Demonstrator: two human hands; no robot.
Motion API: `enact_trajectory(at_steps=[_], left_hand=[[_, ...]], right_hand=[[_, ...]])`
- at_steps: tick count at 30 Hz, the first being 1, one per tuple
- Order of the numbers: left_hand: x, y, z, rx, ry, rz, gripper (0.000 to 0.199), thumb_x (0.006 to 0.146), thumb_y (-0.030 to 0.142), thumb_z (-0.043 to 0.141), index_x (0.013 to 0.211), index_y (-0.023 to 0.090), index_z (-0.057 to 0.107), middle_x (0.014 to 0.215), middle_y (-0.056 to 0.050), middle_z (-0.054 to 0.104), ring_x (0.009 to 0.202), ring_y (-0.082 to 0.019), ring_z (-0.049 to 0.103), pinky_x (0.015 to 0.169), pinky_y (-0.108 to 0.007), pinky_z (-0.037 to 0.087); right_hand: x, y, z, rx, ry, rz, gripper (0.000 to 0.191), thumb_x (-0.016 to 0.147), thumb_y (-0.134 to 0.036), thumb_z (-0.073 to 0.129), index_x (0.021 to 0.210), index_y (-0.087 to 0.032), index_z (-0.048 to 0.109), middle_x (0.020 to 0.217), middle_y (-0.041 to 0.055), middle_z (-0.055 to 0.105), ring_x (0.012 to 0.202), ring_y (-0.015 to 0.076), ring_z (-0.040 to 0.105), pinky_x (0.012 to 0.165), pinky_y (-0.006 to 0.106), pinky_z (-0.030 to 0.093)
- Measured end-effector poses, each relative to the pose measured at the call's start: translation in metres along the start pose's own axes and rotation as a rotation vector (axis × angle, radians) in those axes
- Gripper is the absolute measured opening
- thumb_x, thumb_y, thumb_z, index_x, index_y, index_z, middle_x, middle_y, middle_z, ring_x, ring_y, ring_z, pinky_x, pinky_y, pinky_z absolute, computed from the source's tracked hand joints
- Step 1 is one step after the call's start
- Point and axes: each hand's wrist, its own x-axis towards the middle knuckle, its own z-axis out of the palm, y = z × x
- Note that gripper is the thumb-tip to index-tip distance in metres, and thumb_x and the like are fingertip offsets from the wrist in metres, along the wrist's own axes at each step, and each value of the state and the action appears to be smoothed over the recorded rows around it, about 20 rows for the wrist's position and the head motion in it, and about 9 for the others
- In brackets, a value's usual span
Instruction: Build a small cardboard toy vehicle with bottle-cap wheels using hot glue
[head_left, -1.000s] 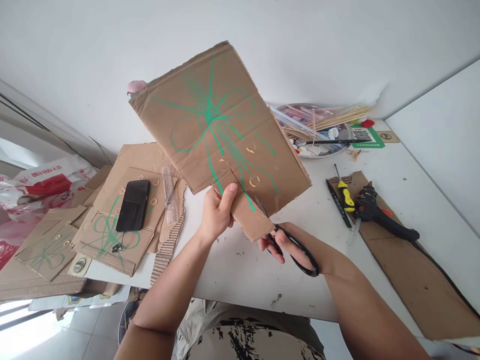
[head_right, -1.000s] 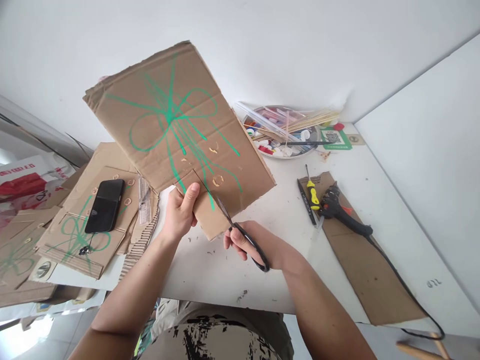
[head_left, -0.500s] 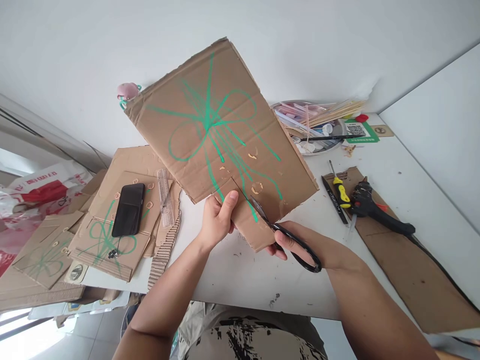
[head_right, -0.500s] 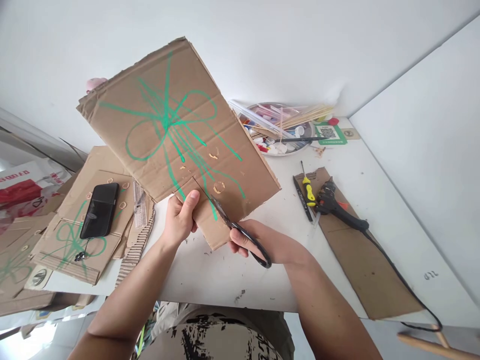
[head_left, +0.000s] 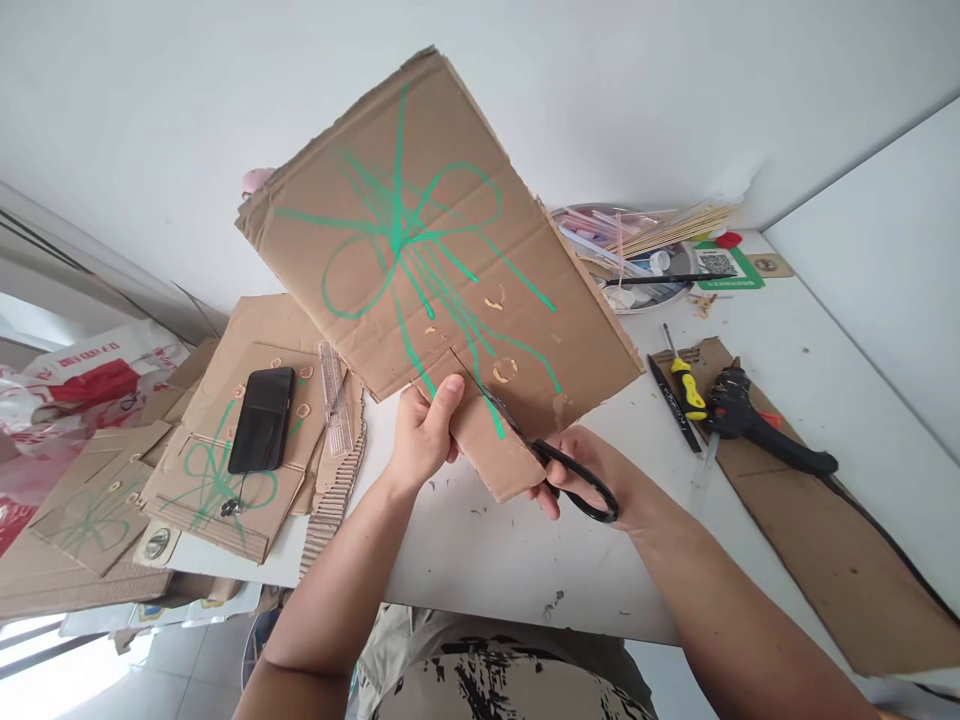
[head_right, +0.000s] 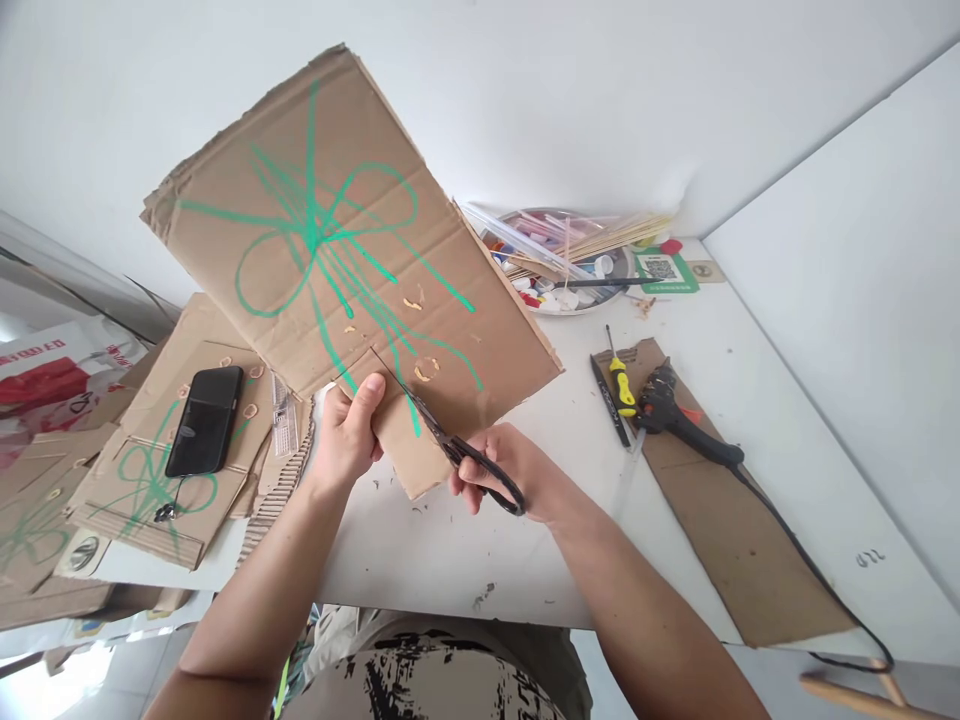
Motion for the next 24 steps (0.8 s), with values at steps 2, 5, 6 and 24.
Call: enact_trajectory(at_steps=[2,5,6,24], left_hand=[[0.001,-0.002,-0.002,-0.022,0.030,-0.002,0.078,0.077,0.091,0.066,0.042,0.026,0.041,0.030,0.002,0.037,0.025,-0.008,0.030,0.027,-0.025,0.018],[0.002,-0.005,-0.004,-0.046,0.095,-0.009,0.076,0.076,0.090,0.067,0.044,0.026,0.042,0.030,0.003,0.037,0.024,-0.009,0.032,0.026,-0.025,0.019],[0.002,-0.006,-0.005,-0.049,0.113,-0.014,0.076,0.075,0.091,0.067,0.043,0.026,0.041,0.030,0.003,0.037,0.024,-0.010,0.032,0.026,-0.025,0.019],[-0.004,0.012,-0.008,0.051,-0.017,0.062,0.087,0.075,0.100,0.057,0.034,0.025,0.038,0.028,0.001,0.037,0.024,-0.008,0.032,0.028,-0.024,0.020]], right_hand=[[-0.001,-0.003,0.003,0.002,0.002,-0.036,0.076,0.074,-0.095,0.071,0.062,-0.021,0.059,0.056,-0.0009,0.057,0.054,0.0143,0.052,0.058,0.031,0.042],[-0.006,-0.013,0.005,0.000,-0.041,-0.075,0.066,0.084,-0.085,0.073,0.075,-0.020,0.066,0.066,-0.0004,0.062,0.062,0.0147,0.055,0.066,0.032,0.048],[-0.007,-0.016,0.006,0.008,-0.036,-0.073,0.063,0.083,-0.083,0.075,0.081,-0.020,0.067,0.069,-0.0003,0.063,0.064,0.0148,0.056,0.067,0.032,0.049],[0.013,-0.009,0.038,0.024,0.319,-0.061,0.077,0.060,-0.091,0.081,0.053,-0.024,0.045,0.052,-0.0032,0.045,0.050,0.0108,0.037,0.045,0.027,0.032]])
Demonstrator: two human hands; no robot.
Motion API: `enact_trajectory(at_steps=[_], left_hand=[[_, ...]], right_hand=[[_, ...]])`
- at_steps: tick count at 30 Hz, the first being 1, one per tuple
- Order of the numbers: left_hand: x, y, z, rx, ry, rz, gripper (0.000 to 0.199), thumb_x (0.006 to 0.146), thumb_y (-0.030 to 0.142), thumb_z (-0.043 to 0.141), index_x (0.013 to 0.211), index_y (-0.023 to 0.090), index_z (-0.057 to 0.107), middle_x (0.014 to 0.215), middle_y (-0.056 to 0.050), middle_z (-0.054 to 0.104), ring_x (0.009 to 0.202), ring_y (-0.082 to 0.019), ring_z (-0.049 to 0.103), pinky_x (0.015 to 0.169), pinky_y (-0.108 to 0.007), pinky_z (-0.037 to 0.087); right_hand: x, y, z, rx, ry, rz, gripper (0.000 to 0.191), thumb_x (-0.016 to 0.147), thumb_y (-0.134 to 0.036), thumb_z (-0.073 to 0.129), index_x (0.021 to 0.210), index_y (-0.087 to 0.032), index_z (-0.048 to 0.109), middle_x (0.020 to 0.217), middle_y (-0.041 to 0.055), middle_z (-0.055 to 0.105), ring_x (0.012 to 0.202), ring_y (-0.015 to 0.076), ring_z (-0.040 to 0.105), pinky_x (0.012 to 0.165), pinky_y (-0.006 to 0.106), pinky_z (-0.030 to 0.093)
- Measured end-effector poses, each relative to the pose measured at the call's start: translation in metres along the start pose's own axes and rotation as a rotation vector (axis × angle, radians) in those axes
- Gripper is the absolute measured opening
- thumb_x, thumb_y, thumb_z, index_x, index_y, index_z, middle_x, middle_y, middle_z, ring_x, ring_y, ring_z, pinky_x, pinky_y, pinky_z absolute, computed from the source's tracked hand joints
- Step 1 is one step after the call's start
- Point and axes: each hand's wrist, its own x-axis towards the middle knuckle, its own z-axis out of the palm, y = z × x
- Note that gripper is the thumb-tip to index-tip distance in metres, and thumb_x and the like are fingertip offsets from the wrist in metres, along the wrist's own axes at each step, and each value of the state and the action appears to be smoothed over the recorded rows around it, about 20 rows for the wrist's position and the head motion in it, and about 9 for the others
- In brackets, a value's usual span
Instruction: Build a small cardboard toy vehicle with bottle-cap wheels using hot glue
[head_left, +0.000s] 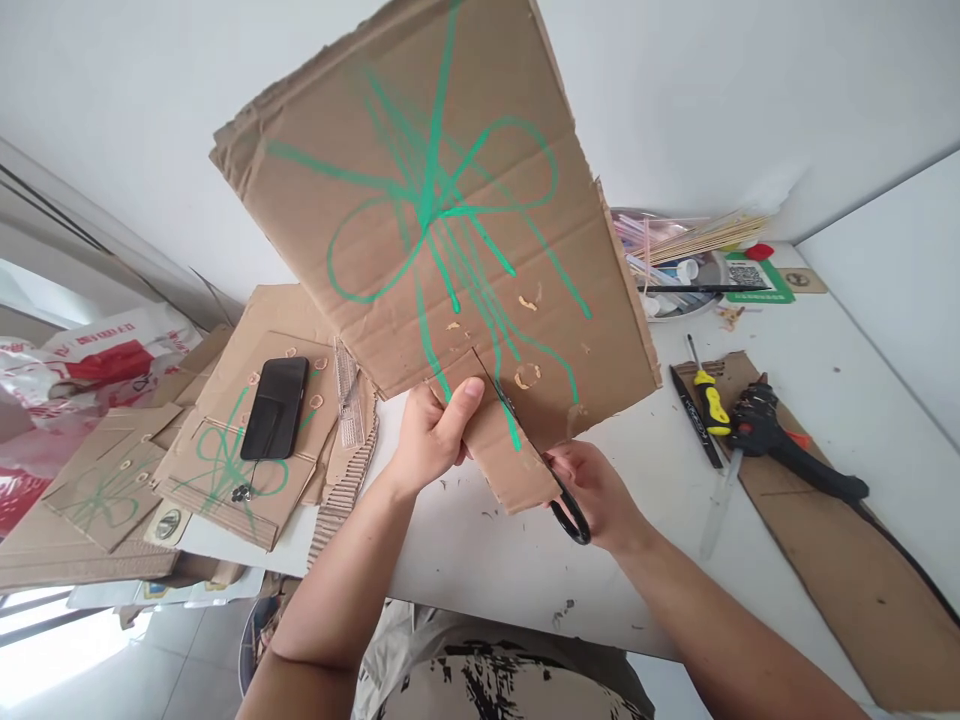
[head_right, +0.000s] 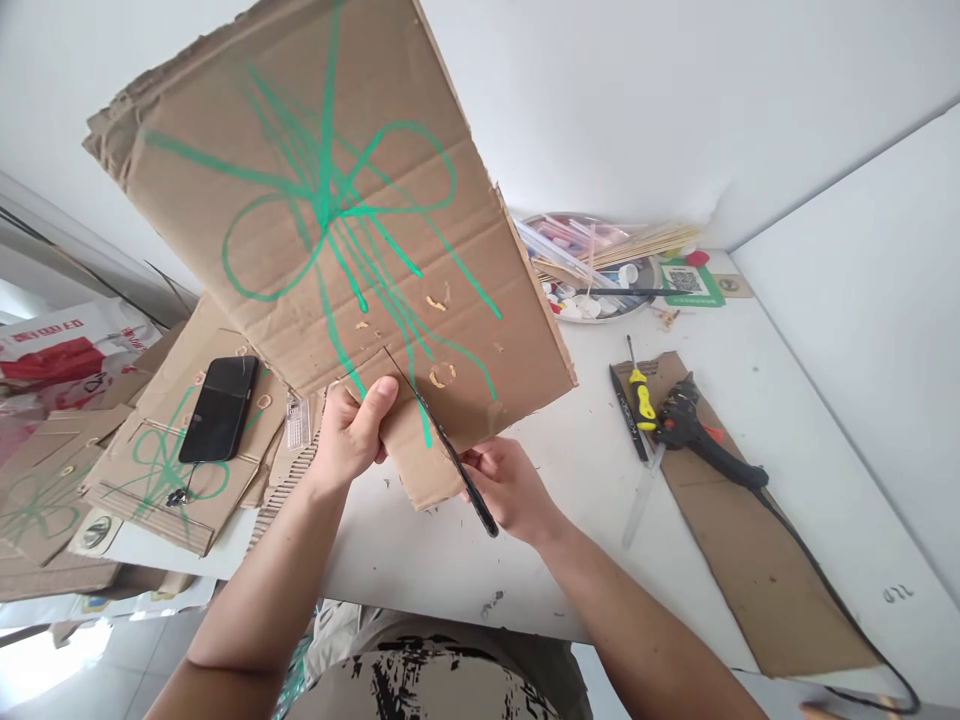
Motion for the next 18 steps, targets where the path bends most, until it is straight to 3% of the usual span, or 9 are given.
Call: enact_trajectory(at_steps=[4,10,18], left_hand=[[-0.0014,0.0019,0.0008,-0.028,-0.018,-0.021,0.088,0.071,0.102,0.059,0.034,0.025,0.039,0.029,0.000,0.037,0.025,-0.008,0.032,0.028,-0.024,0.020],[-0.0011,0.0018,0.0012,-0.067,-0.003,-0.084,0.088,0.064,0.104,0.062,0.033,0.025,0.041,0.029,0.000,0.037,0.026,-0.008,0.033,0.028,-0.025,0.021],[-0.0021,0.0005,0.0000,-0.058,-0.022,-0.052,0.087,0.071,0.101,0.061,0.033,0.025,0.041,0.029,0.000,0.037,0.026,-0.008,0.032,0.029,-0.025,0.020]], right_hand=[[0.0004,0.0005,-0.0008,0.025,-0.007,-0.010,0.076,0.059,-0.079,0.089,0.048,-0.024,0.037,0.048,-0.0041,0.041,0.046,0.0094,0.035,0.042,0.027,0.031],[-0.0016,0.0053,-0.0007,0.042,0.002,-0.032,0.079,0.060,-0.084,0.086,0.049,-0.027,0.033,0.041,-0.0061,0.035,0.035,0.0107,0.037,0.036,0.027,0.025],[-0.0051,0.0026,0.0012,0.027,-0.008,-0.018,0.078,0.069,-0.077,0.082,0.047,-0.028,0.026,0.037,-0.0074,0.025,0.032,0.0110,0.035,0.034,0.028,0.021]])
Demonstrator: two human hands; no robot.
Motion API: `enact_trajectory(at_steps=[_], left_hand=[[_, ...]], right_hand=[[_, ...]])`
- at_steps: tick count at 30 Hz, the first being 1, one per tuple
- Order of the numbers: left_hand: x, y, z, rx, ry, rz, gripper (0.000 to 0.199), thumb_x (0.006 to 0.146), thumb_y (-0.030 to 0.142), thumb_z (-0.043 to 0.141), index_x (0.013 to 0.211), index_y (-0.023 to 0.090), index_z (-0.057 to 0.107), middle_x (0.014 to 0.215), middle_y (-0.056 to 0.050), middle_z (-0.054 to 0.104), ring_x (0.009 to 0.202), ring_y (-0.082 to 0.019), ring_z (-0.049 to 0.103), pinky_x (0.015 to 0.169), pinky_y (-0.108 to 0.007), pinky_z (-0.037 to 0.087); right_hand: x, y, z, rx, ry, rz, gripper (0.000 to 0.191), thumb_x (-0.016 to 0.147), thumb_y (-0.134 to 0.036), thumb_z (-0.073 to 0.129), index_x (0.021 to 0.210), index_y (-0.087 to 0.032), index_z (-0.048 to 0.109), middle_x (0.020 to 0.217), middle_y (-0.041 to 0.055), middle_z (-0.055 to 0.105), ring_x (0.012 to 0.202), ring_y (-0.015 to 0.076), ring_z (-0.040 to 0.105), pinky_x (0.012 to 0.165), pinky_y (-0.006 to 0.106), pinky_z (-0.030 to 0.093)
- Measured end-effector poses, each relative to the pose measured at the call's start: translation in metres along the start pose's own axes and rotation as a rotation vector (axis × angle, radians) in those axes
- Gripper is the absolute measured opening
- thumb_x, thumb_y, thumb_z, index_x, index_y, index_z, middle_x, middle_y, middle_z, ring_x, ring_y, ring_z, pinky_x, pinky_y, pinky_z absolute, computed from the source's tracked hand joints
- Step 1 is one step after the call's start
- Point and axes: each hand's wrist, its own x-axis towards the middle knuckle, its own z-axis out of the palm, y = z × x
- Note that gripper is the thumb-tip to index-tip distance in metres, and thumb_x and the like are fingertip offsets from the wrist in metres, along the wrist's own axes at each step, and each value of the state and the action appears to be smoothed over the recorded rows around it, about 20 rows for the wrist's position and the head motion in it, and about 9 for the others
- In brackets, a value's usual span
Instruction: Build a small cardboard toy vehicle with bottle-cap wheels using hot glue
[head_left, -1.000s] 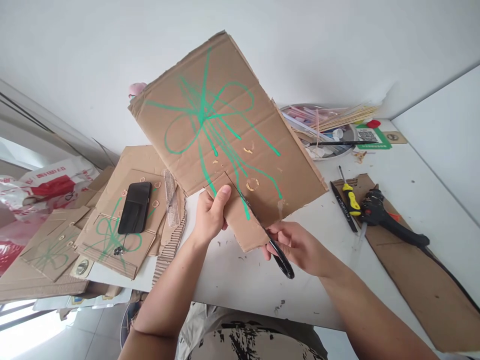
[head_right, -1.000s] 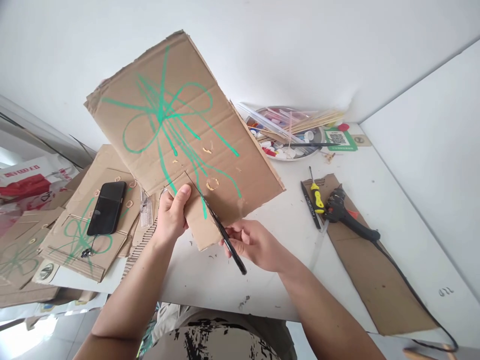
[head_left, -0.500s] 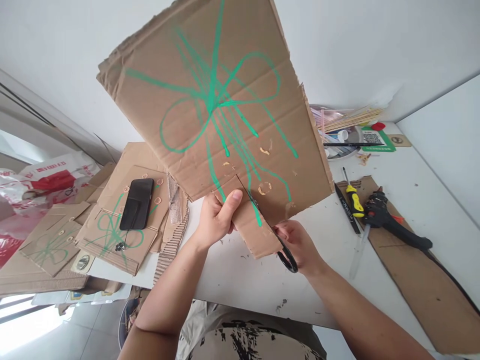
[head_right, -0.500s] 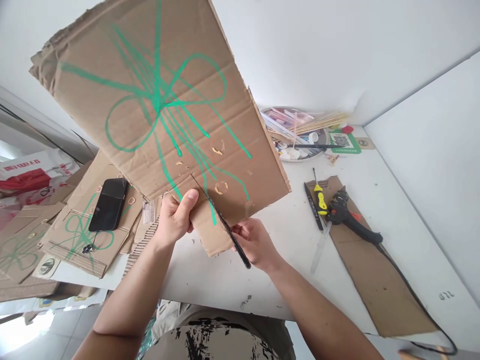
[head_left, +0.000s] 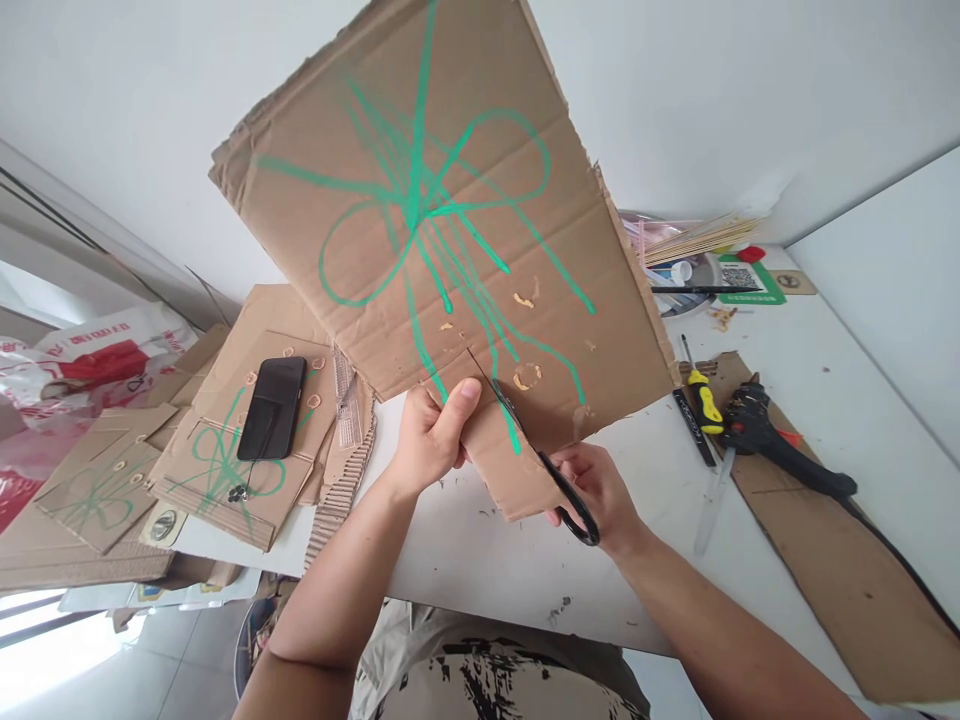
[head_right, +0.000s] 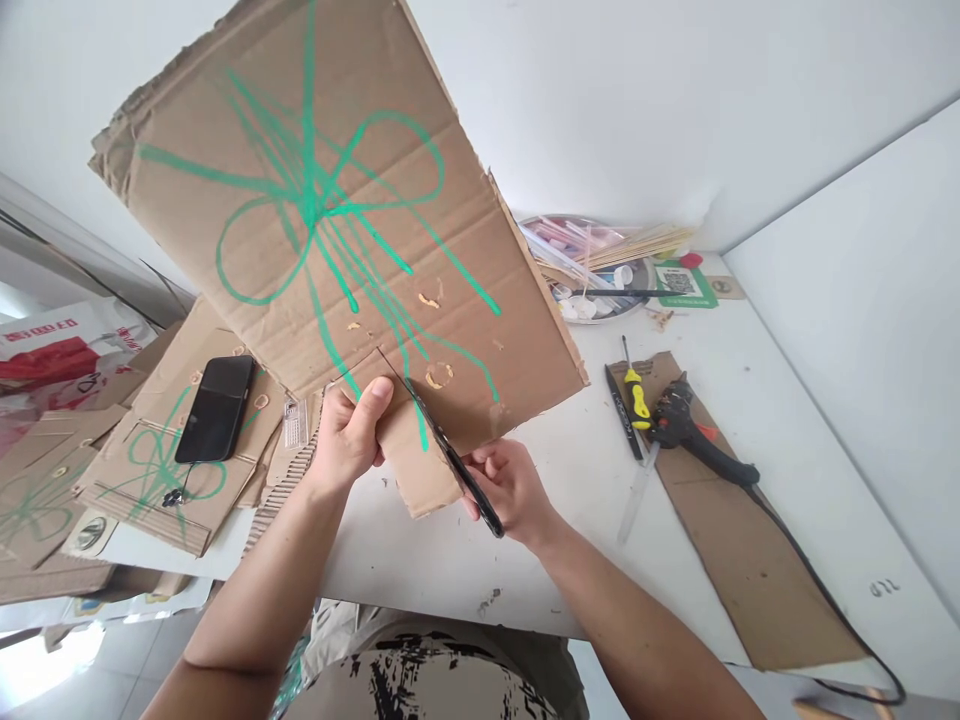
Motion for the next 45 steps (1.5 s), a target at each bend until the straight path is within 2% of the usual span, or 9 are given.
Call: enact_trajectory(at_steps=[6,13,17,21,25,32,37,42,45], left_hand=[[-0.001,0.000,0.001,0.010,0.003,0.029,0.087,0.072,0.101,0.059,0.034,0.025,0.042,0.030,0.000,0.038,0.025,-0.009,0.033,0.028,-0.026,0.019],[0.000,-0.003,0.000,0.043,-0.003,0.068,0.088,0.078,0.100,0.055,0.035,0.024,0.043,0.031,-0.001,0.043,0.025,-0.008,0.033,0.028,-0.025,0.016],[0.000,-0.004,0.001,0.041,-0.030,0.059,0.088,0.077,0.100,0.056,0.036,0.023,0.044,0.031,-0.001,0.043,0.026,-0.008,0.035,0.028,-0.024,0.017],[-0.002,-0.005,0.005,0.012,-0.092,0.077,0.085,0.081,0.097,0.056,0.041,0.023,0.043,0.032,0.000,0.042,0.026,-0.008,0.036,0.027,-0.023,0.019],[-0.004,-0.006,0.009,-0.001,-0.109,0.083,0.084,0.082,0.097,0.055,0.043,0.024,0.042,0.032,0.001,0.043,0.025,-0.008,0.036,0.026,-0.023,0.018],[-0.005,-0.004,0.007,-0.010,-0.090,0.065,0.086,0.080,0.097,0.057,0.038,0.024,0.043,0.031,0.000,0.042,0.025,-0.008,0.034,0.025,-0.023,0.018],[-0.004,-0.006,0.011,-0.039,-0.006,0.044,0.084,0.073,0.099,0.063,0.040,0.024,0.044,0.032,0.002,0.039,0.025,-0.008,0.033,0.025,-0.024,0.023],[-0.001,-0.014,0.016,-0.092,0.360,0.150,0.075,0.063,0.097,0.074,0.057,0.022,0.066,0.054,-0.002,0.064,0.053,-0.017,0.065,0.049,-0.028,0.057],[-0.002,-0.015,0.014,-0.038,0.344,0.061,0.078,0.063,0.098,0.073,0.044,0.024,0.054,0.044,-0.001,0.054,0.046,-0.017,0.060,0.043,-0.028,0.053]], right_hand=[[-0.002,0.000,-0.002,-0.015,0.011,0.000,0.076,0.070,-0.075,0.081,0.048,-0.029,0.026,0.038,-0.0057,0.032,0.032,0.0105,0.035,0.033,0.029,0.023],[0.001,0.003,0.000,0.006,0.022,0.013,0.083,0.069,-0.075,0.084,0.045,-0.029,0.019,0.036,-0.0064,0.027,0.031,0.0098,0.033,0.033,0.029,0.025],[0.006,0.007,0.000,-0.007,-0.005,-0.029,0.081,0.066,-0.085,0.081,0.045,-0.027,0.029,0.037,-0.0055,0.032,0.034,0.0093,0.033,0.035,0.027,0.026],[0.008,0.008,-0.001,0.034,0.056,-0.058,0.076,0.056,-0.075,0.093,0.043,-0.024,0.038,0.042,-0.0050,0.035,0.043,0.0099,0.035,0.040,0.026,0.031],[0.006,0.003,-0.002,0.071,0.107,-0.010,0.066,0.050,-0.067,0.098,0.049,-0.023,0.050,0.048,-0.0055,0.036,0.047,0.0089,0.030,0.042,0.025,0.025],[0.007,-0.006,0.000,0.103,0.088,-0.078,0.063,0.052,-0.065,0.100,0.049,-0.025,0.052,0.048,-0.0022,0.050,0.049,0.0149,0.046,0.046,0.029,0.043],[0.005,0.000,-0.003,0.083,0.025,-0.086,0.064,0.066,-0.069,0.093,0.043,-0.025,0.053,0.038,-0.0026,0.046,0.034,0.0114,0.038,0.033,0.028,0.035],[0.005,0.002,-0.004,0.066,-0.003,-0.074,0.069,0.068,-0.065,0.091,0.035,-0.027,0.044,0.031,-0.0033,0.038,0.028,0.0108,0.037,0.030,0.027,0.033],[0.007,0.003,-0.002,0.096,-0.020,-0.005,0.066,0.061,-0.066,0.094,0.038,-0.026,0.045,0.031,-0.0047,0.039,0.027,0.0101,0.035,0.029,0.026,0.030]])
